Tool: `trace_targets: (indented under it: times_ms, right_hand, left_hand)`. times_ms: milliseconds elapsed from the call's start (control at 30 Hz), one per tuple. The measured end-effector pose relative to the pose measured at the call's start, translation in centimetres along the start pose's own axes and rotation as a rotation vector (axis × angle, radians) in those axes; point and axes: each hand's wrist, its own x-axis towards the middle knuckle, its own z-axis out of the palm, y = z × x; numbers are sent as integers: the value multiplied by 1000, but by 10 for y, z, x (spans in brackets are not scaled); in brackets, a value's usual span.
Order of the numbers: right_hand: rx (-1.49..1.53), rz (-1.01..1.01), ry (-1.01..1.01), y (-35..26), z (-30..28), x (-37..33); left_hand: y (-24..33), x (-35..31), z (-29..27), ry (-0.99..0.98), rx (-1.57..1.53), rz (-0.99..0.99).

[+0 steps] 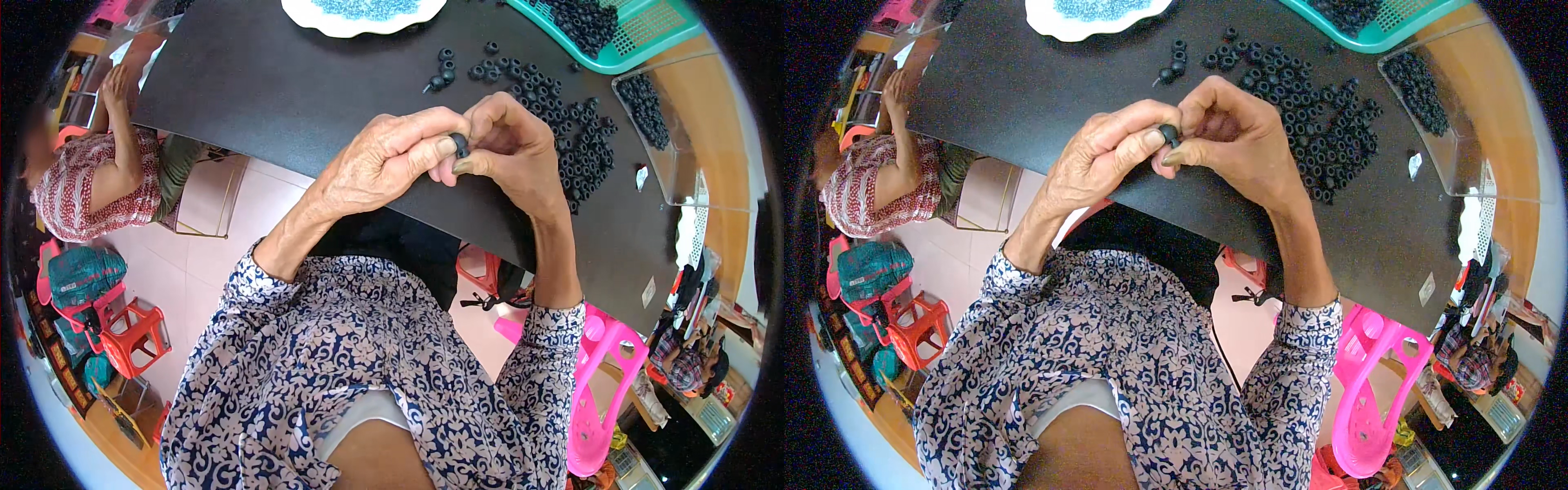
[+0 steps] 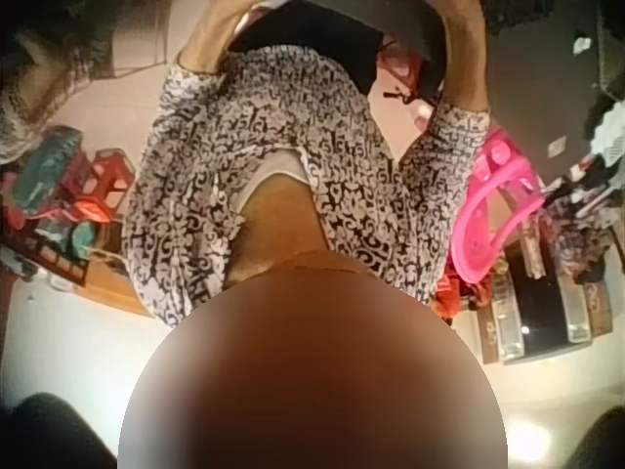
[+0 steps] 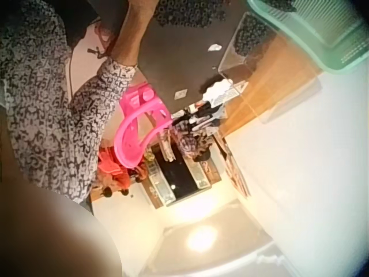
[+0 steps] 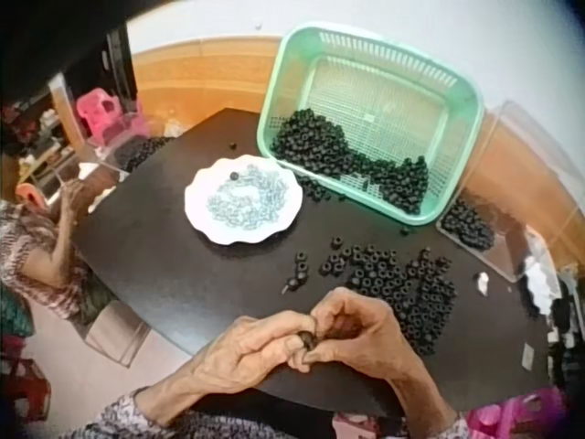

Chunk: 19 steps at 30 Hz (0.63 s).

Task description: The person is inserting small blue beads into black circular ring-shaped components.

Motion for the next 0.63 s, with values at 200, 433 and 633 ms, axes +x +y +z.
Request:
trace_targets:
  times_ms: [200, 433, 633]
  right_hand:
    - [53, 28, 4, -1, 3, 3]
    - [47, 21, 4, 4, -1, 5]
    - [1, 48, 75, -3, 7, 11]
  left_hand:
    - [2, 0, 1, 29, 95, 5]
    - [2, 2, 3, 7, 92, 3]
    - [-6, 3, -5, 65, -194, -134]
